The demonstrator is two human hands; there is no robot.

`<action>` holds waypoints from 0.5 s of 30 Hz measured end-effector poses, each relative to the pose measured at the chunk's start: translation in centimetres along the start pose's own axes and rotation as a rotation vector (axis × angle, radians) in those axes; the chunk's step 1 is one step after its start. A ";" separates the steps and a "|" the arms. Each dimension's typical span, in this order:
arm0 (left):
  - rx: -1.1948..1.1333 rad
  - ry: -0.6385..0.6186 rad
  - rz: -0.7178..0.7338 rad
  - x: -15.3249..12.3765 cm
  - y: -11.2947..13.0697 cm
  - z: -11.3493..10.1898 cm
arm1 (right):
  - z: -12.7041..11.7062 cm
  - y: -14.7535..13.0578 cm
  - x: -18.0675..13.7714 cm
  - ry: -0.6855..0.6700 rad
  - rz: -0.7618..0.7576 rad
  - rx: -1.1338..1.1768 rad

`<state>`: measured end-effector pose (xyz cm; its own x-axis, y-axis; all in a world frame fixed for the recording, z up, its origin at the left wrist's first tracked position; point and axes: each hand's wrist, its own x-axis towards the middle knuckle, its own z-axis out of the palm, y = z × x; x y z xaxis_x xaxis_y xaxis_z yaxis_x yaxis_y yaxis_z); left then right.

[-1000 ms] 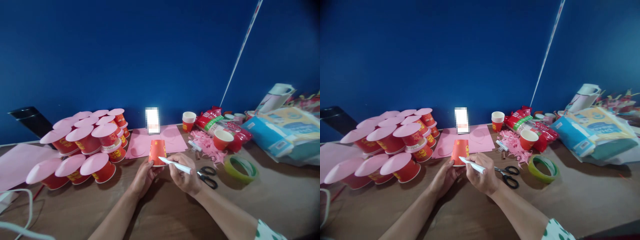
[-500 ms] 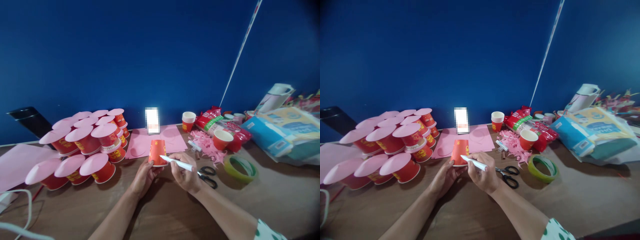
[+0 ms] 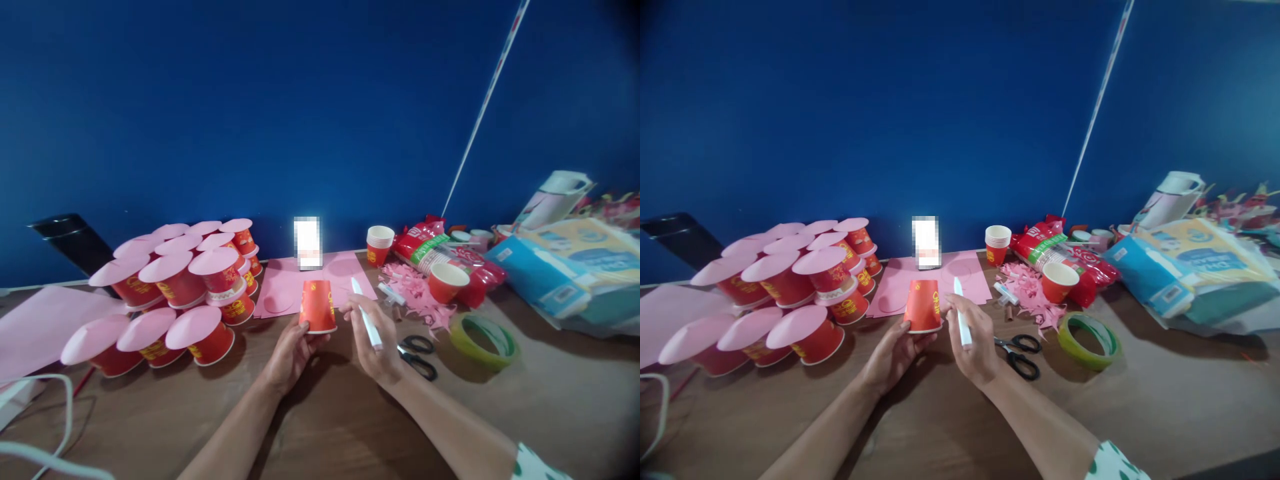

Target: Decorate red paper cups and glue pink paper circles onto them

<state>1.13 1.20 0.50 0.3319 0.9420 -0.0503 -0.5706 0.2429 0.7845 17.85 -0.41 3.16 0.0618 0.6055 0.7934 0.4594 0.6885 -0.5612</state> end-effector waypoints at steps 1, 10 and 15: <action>0.000 -0.006 0.008 0.0 0.0 0.1 | 0.2 0.2 0.0 -0.013 0.010 -0.015; 0.025 -0.003 0.131 -0.2 -0.1 0.3 | 1.3 0.9 -0.6 -0.136 0.144 -0.044; 0.034 0.007 0.157 0.0 -0.3 0.0 | 1.9 1.3 -1.0 -0.105 0.179 0.074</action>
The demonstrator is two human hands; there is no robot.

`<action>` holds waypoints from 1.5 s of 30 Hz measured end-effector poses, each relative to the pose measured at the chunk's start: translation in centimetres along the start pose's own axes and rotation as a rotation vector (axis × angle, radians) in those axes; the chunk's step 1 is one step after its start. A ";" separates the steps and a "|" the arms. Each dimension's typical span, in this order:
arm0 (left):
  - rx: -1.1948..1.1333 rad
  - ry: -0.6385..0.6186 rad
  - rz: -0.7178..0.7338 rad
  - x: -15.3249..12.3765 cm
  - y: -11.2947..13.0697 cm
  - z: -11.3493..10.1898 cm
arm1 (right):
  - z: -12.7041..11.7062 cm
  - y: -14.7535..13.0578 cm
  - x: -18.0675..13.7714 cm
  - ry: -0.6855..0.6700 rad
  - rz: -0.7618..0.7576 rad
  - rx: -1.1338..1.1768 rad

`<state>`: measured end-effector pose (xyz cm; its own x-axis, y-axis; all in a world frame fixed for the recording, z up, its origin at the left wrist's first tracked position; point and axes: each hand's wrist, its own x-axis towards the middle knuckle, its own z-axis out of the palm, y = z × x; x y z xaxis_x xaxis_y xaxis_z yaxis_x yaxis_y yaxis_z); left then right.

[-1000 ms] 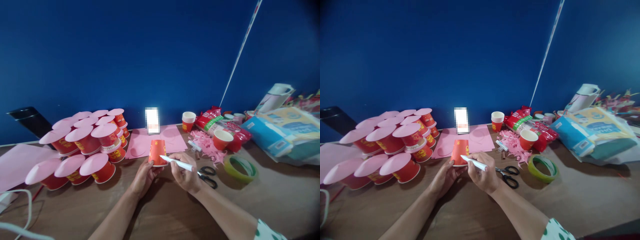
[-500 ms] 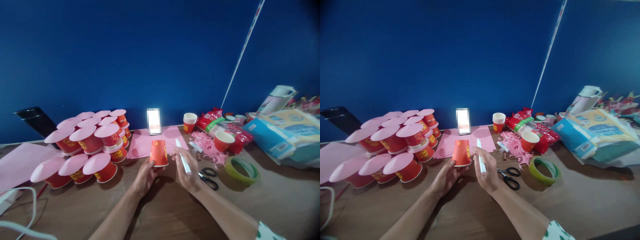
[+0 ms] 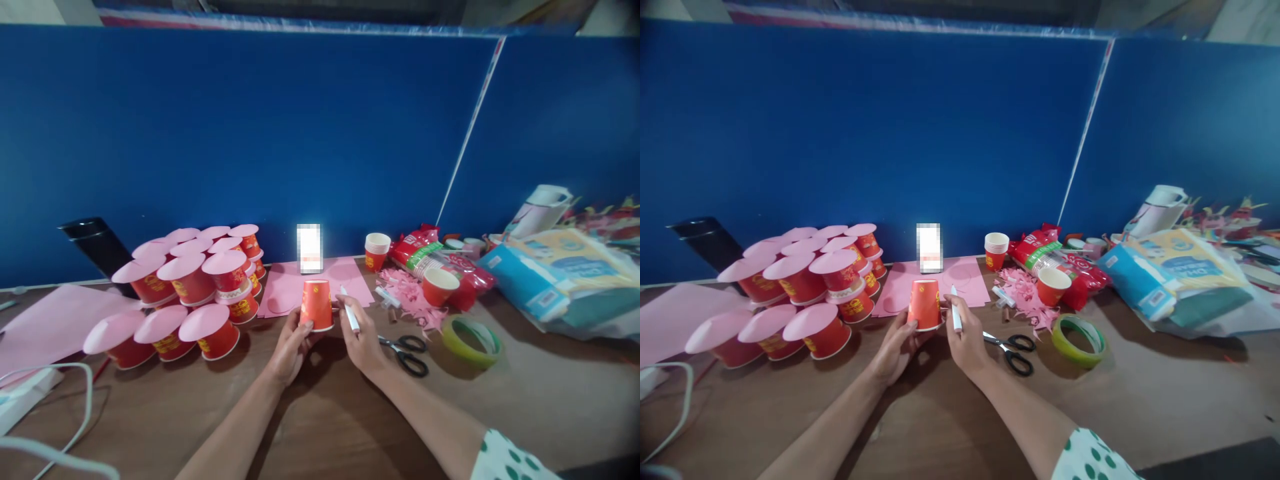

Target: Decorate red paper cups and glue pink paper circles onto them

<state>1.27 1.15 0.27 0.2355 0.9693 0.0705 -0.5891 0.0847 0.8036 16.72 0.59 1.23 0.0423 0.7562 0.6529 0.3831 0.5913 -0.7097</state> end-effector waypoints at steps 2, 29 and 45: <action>-0.010 0.004 0.007 0.1 0.0 0.0 | 0.3 0.2 -0.1 0.017 0.017 0.016; -0.186 0.149 -0.141 0.9 0.3 -0.6 | 1.7 1.2 -1.3 -0.101 -0.113 -0.489; -0.231 0.251 -0.117 1.2 0.1 -0.6 | 1.7 0.7 -1.2 -0.104 -0.113 -0.510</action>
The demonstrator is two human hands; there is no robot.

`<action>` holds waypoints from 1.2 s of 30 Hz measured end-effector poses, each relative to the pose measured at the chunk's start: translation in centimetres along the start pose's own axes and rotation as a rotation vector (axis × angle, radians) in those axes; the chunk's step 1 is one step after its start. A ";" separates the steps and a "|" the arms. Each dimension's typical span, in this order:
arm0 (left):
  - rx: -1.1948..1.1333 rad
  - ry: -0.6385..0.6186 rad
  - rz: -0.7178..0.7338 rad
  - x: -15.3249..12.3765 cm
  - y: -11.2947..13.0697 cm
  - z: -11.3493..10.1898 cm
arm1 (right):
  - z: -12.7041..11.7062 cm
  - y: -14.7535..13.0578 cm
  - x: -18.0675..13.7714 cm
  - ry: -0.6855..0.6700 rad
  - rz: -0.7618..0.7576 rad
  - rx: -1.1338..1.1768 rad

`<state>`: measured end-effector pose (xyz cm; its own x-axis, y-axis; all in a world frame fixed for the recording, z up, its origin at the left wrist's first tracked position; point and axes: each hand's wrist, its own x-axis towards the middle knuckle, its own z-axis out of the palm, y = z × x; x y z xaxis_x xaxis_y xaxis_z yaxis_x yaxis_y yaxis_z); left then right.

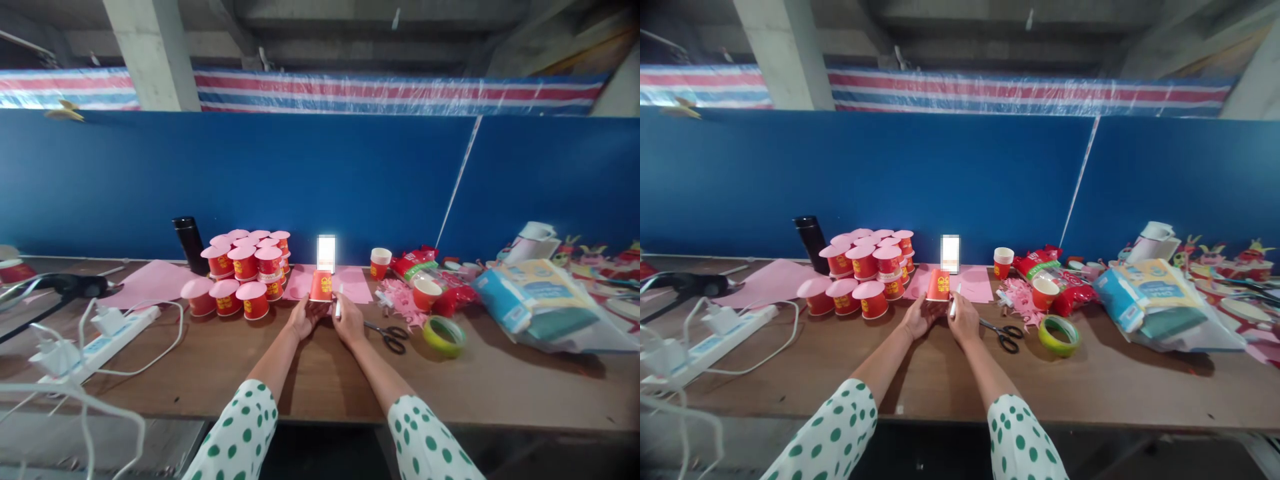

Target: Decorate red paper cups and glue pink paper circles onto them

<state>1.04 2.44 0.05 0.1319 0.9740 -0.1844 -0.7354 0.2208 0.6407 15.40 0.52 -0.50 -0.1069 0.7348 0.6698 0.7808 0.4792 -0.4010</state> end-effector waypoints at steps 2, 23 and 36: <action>0.004 0.004 -0.003 0.2 0.0 0.0 | -0.1 -0.1 0.0 -0.001 0.006 -0.006; 0.125 -0.148 0.091 -0.5 -0.3 -0.3 | 0.1 0.3 0.1 -0.007 0.138 -0.064; 0.156 -0.235 0.082 -0.4 -0.6 -0.7 | 0.0 0.1 0.1 -0.028 0.137 -0.078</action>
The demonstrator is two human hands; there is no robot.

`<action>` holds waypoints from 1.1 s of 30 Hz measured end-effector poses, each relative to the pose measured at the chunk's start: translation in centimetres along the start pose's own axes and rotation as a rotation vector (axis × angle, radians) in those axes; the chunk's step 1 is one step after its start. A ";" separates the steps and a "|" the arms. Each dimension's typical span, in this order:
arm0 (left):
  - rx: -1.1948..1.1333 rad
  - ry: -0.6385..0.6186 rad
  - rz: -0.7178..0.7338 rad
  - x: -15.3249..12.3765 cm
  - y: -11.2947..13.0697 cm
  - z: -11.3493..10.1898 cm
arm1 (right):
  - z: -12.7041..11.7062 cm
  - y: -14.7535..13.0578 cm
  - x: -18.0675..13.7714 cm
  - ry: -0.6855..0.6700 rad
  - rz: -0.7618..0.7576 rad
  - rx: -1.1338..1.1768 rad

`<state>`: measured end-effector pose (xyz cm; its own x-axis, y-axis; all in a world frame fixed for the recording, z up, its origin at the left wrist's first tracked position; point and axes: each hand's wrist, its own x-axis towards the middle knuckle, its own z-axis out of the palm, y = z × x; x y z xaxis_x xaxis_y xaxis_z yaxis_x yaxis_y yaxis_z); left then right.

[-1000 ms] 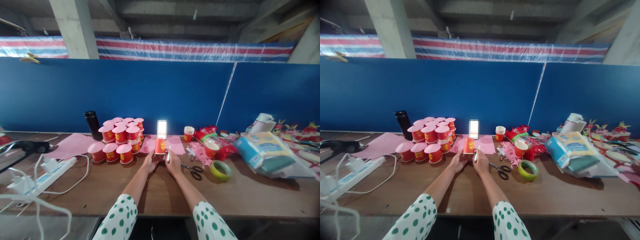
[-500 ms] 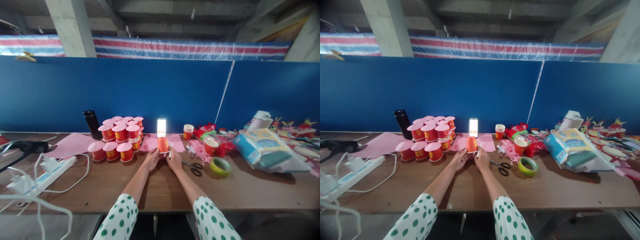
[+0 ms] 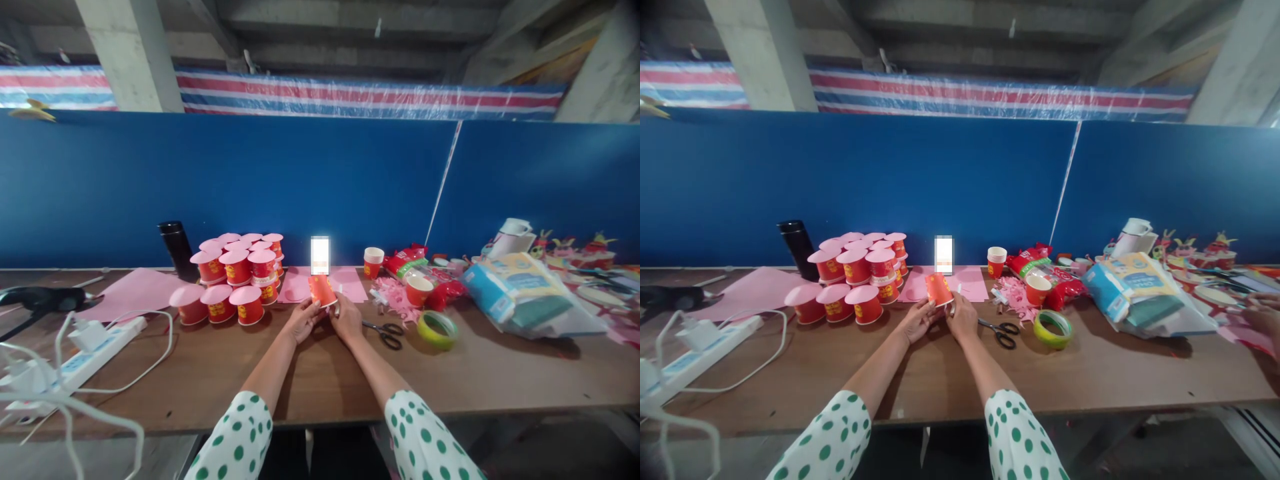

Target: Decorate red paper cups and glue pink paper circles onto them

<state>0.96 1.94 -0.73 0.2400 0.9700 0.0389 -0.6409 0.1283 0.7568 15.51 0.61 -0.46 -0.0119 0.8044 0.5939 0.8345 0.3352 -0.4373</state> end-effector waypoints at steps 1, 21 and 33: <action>-0.003 0.002 0.004 0.0 0.0 0.0 | 0.0 0.0 0.0 -0.001 -0.001 0.001; -0.007 0.038 0.051 -0.2 0.1 0.8 | 0.3 0.3 0.0 -0.017 -0.019 0.029; 0.002 0.031 0.039 -0.2 0.2 0.8 | 0.2 0.3 0.0 -0.045 -0.006 0.024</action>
<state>1.38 1.56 -0.10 0.1926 0.9801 0.0480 -0.6475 0.0902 0.7567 15.62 0.79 -0.73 -0.0423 0.8233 0.5660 0.8206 0.3518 -0.4504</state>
